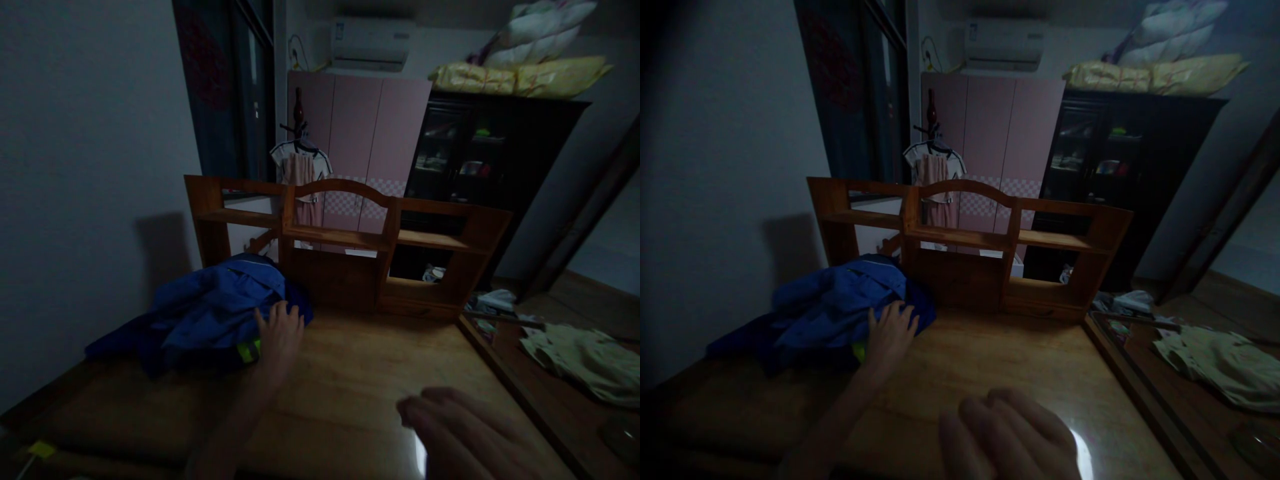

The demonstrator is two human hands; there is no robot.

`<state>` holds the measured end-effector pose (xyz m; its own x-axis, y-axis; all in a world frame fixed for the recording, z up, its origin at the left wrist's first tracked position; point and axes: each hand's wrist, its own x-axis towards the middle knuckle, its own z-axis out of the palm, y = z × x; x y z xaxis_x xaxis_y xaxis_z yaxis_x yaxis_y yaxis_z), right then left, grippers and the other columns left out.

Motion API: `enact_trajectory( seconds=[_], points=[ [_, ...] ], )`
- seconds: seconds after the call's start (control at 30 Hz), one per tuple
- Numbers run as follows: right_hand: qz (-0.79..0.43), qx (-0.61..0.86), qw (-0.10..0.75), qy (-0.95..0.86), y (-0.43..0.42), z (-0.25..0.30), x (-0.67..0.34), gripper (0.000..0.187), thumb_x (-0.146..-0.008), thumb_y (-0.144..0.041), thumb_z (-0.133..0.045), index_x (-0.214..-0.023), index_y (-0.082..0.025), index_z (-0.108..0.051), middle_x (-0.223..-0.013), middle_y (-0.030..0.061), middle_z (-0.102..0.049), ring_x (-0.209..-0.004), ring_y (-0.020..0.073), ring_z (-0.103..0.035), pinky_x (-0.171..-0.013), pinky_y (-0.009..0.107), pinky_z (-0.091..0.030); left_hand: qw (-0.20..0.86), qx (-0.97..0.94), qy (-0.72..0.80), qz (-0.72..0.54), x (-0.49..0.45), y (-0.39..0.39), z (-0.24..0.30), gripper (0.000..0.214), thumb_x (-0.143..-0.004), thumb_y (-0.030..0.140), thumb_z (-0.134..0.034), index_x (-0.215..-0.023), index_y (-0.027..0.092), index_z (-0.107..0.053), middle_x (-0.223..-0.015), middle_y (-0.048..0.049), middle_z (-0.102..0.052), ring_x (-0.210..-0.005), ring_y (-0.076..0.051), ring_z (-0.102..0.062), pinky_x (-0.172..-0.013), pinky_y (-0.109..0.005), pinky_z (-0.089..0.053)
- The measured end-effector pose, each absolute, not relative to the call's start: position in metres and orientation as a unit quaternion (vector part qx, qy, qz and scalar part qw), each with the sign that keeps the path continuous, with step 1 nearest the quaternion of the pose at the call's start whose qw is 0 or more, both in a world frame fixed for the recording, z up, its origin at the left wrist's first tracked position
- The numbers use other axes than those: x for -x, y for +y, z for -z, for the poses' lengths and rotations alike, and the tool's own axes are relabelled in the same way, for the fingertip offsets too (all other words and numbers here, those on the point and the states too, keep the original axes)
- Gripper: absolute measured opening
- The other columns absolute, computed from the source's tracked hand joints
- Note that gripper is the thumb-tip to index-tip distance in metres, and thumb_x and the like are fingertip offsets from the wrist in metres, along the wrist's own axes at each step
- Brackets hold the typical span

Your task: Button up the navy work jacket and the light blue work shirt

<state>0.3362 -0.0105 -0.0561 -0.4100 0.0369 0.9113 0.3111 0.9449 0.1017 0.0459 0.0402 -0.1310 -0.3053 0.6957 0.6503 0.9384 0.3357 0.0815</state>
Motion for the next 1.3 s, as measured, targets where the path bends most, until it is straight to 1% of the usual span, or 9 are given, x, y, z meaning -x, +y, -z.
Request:
enact_trajectory(
  seconds=[0.1,0.23,0.27,0.33,0.4,0.5,0.73,1.07,1.3],
  points=[
    [0.164,0.093,0.503,-0.843,0.052,0.078,-0.303,0.04,-0.084,-0.009,-0.051,-0.122,-0.018,-0.055,-0.074,0.0036,-0.069,-0.065,0.0147,-0.065,-0.062,0.026,-0.05,0.242,0.578,-0.737,0.253,-0.06,0.061,0.138,0.026,-0.092,0.022,-0.039,-0.089,0.016,-0.064,-0.093,-0.0129,-0.062,-0.096,-0.029,-0.054,-0.097,-0.055,-0.029],
    [0.117,0.175,0.393,-0.895,0.133,0.146,-0.281,0.03,-0.087,-0.01,-0.044,-0.11,-0.014,-0.062,-0.08,0.0075,-0.071,-0.066,0.0134,-0.066,-0.062,0.023,-0.047,0.2,0.655,-0.678,0.267,-0.076,0.088,0.155,0.025,-0.093,0.02,-0.039,-0.08,0.019,-0.061,-0.079,-0.0072,-0.063,-0.082,-0.021,-0.058,-0.079,-0.035,-0.039],
    [0.09,0.199,0.382,-0.898,0.146,0.163,-0.28,0.03,-0.087,-0.01,-0.042,-0.109,-0.014,-0.063,-0.081,0.0077,-0.072,-0.065,0.0131,-0.066,-0.062,0.022,-0.047,0.191,0.667,-0.669,0.268,-0.078,0.094,0.161,0.025,-0.093,0.021,-0.04,-0.079,0.019,-0.06,-0.077,-0.0055,-0.063,-0.077,-0.019,-0.058,-0.073,-0.031,-0.039],
    [0.072,0.222,0.375,-0.897,0.161,0.19,-0.28,0.031,-0.089,-0.011,-0.039,-0.109,-0.014,-0.063,-0.075,0.0068,-0.071,-0.056,0.0114,-0.063,-0.055,0.02,-0.045,0.172,0.681,-0.657,0.273,-0.078,0.103,0.174,0.024,-0.093,0.023,-0.042,-0.077,0.02,-0.06,-0.075,-0.0036,-0.064,-0.071,-0.016,-0.059,-0.066,-0.027,-0.038],
    [0.047,0.248,0.37,-0.894,0.166,0.204,-0.28,0.033,-0.091,-0.013,-0.037,-0.113,-0.015,-0.061,-0.069,0.0042,-0.069,-0.049,0.0107,-0.06,-0.05,0.019,-0.041,0.155,0.683,-0.655,0.283,-0.074,0.11,0.185,0.026,-0.094,0.024,-0.041,-0.076,0.02,-0.059,-0.073,-0.0029,-0.065,-0.068,-0.015,-0.06,-0.062,-0.026,-0.036],
    [-0.023,0.287,0.355,-0.889,0.166,0.209,-0.279,0.032,-0.094,-0.019,-0.035,-0.116,-0.017,-0.058,-0.066,0.0016,-0.066,-0.05,0.0111,-0.058,-0.051,0.019,-0.039,0.128,0.671,-0.663,0.306,-0.068,0.116,0.198,0.028,-0.095,0.025,-0.04,-0.075,0.02,-0.059,-0.072,-0.002,-0.066,-0.065,-0.014,-0.061,-0.059,-0.025,-0.034],
    [-0.138,0.319,0.347,-0.871,0.166,0.208,-0.281,0.031,-0.097,-0.028,-0.036,-0.116,-0.019,-0.058,-0.059,-0.0018,-0.057,-0.048,0.0104,-0.054,-0.05,0.018,-0.037,0.066,0.649,-0.671,0.352,-0.058,0.122,0.206,0.029,-0.095,0.028,-0.039,-0.078,0.02,-0.061,-0.073,-0.002,-0.067,-0.065,-0.013,-0.062,-0.061,-0.024,-0.037],
    [-0.204,0.319,0.336,-0.862,0.161,0.202,-0.282,0.031,-0.097,-0.029,-0.034,-0.116,-0.018,-0.056,-0.063,-0.0005,-0.058,-0.052,0.0112,-0.055,-0.053,0.019,-0.04,0.001,0.658,-0.656,0.37,-0.066,0.12,0.21,0.029,-0.093,0.026,-0.042,-0.076,0.019,-0.063,-0.074,-0.0036,-0.067,-0.068,-0.015,-0.062,-0.064,-0.025,-0.04],
    [-0.216,0.313,0.321,-0.868,0.156,0.2,-0.281,0.032,-0.097,-0.03,-0.034,-0.119,-0.017,-0.054,-0.06,-0.0019,-0.054,-0.05,0.0114,-0.052,-0.052,0.018,-0.038,-0.017,0.666,-0.647,0.371,-0.066,0.117,0.212,0.026,-0.092,0.024,-0.043,-0.078,0.019,-0.064,-0.077,-0.004,-0.066,-0.071,-0.016,-0.061,-0.066,-0.025,-0.04]
  ],
)
